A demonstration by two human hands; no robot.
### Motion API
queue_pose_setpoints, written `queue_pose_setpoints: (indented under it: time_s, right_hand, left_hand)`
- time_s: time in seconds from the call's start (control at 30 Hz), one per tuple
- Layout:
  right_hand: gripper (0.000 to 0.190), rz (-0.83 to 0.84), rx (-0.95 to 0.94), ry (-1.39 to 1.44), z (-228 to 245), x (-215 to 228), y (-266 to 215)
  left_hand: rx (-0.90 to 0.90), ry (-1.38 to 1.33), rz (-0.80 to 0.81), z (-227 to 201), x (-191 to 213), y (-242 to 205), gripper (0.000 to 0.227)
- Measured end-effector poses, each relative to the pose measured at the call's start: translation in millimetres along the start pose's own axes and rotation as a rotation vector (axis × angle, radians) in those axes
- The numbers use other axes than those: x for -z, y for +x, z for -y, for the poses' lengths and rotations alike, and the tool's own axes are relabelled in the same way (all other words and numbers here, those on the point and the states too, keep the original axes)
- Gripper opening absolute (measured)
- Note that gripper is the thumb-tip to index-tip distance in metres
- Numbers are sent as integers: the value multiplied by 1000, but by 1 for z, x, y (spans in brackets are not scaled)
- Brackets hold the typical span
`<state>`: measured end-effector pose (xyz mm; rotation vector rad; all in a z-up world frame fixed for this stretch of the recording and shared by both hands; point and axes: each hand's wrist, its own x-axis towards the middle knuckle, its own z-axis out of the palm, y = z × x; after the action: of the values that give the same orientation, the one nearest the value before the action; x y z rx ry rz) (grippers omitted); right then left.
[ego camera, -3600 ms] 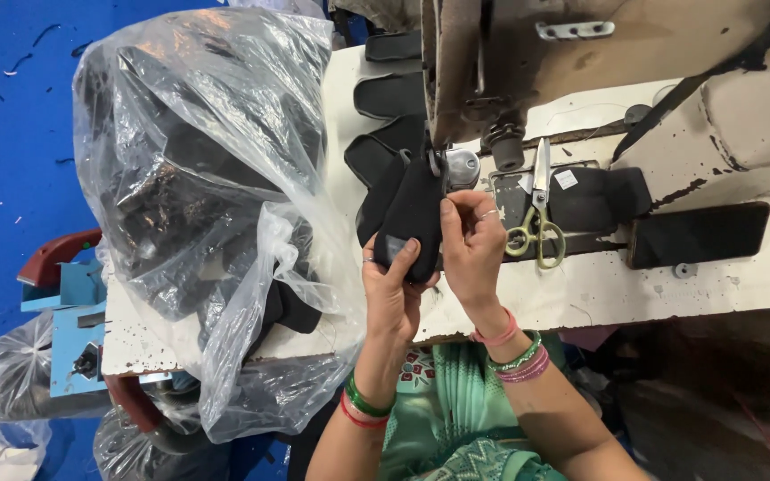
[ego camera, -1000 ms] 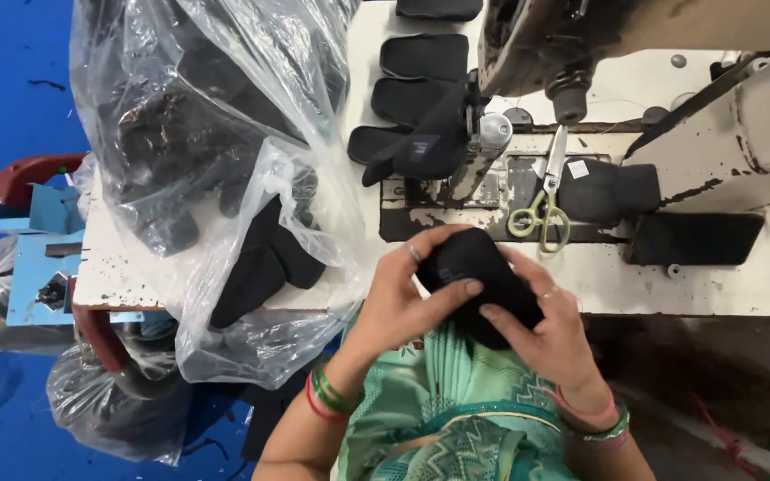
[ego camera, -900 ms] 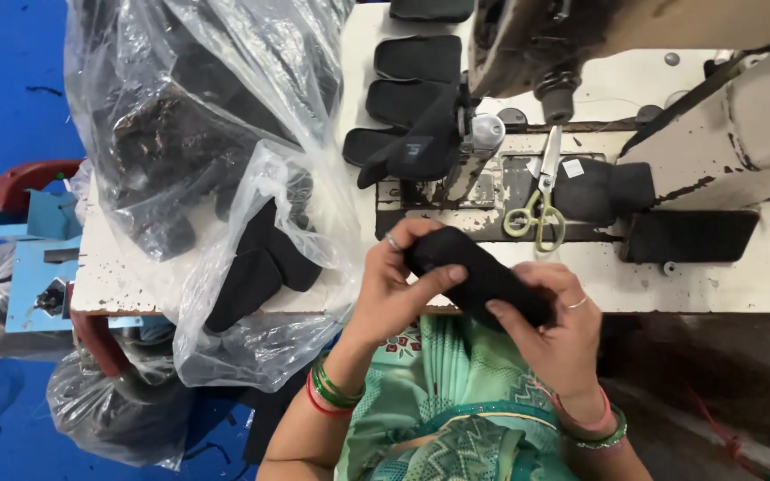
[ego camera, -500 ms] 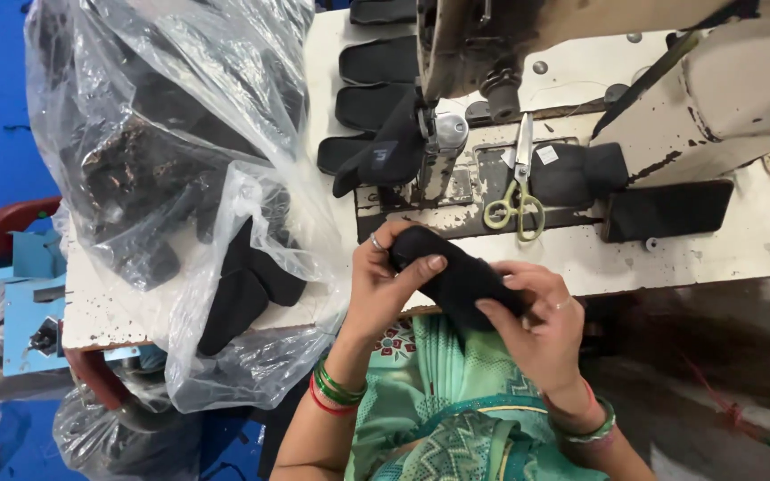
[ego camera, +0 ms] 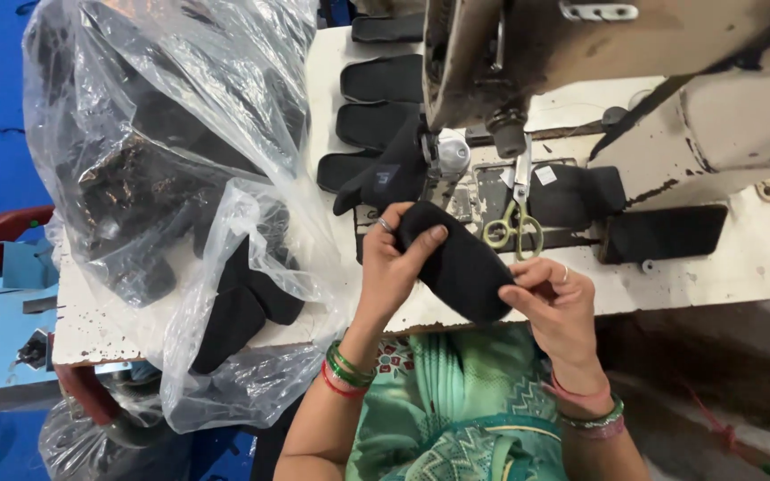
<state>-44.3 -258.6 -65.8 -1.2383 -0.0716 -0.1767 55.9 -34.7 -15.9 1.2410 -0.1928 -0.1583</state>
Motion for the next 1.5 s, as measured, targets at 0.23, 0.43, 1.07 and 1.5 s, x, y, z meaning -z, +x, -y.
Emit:
queue_pose_setpoints:
  time_s: [0.23,0.43,1.07,1.5]
  right_hand:
    - [19,-136,67,-381,5,-41,69]
    - [33,-127,249,-298,8,-64,97]
    - [21,13,358,-597,31,-75,96]
    - [27,-747,876,-1628,65,157,82]
  left_hand:
    - [-42,209,-271,-15,12,46,23]
    - [-127,174,-209,-25,17,78,26]
    - [41,-335,-113,5,15,30,48]
    - [104,-525,-3,10,32,47,52]
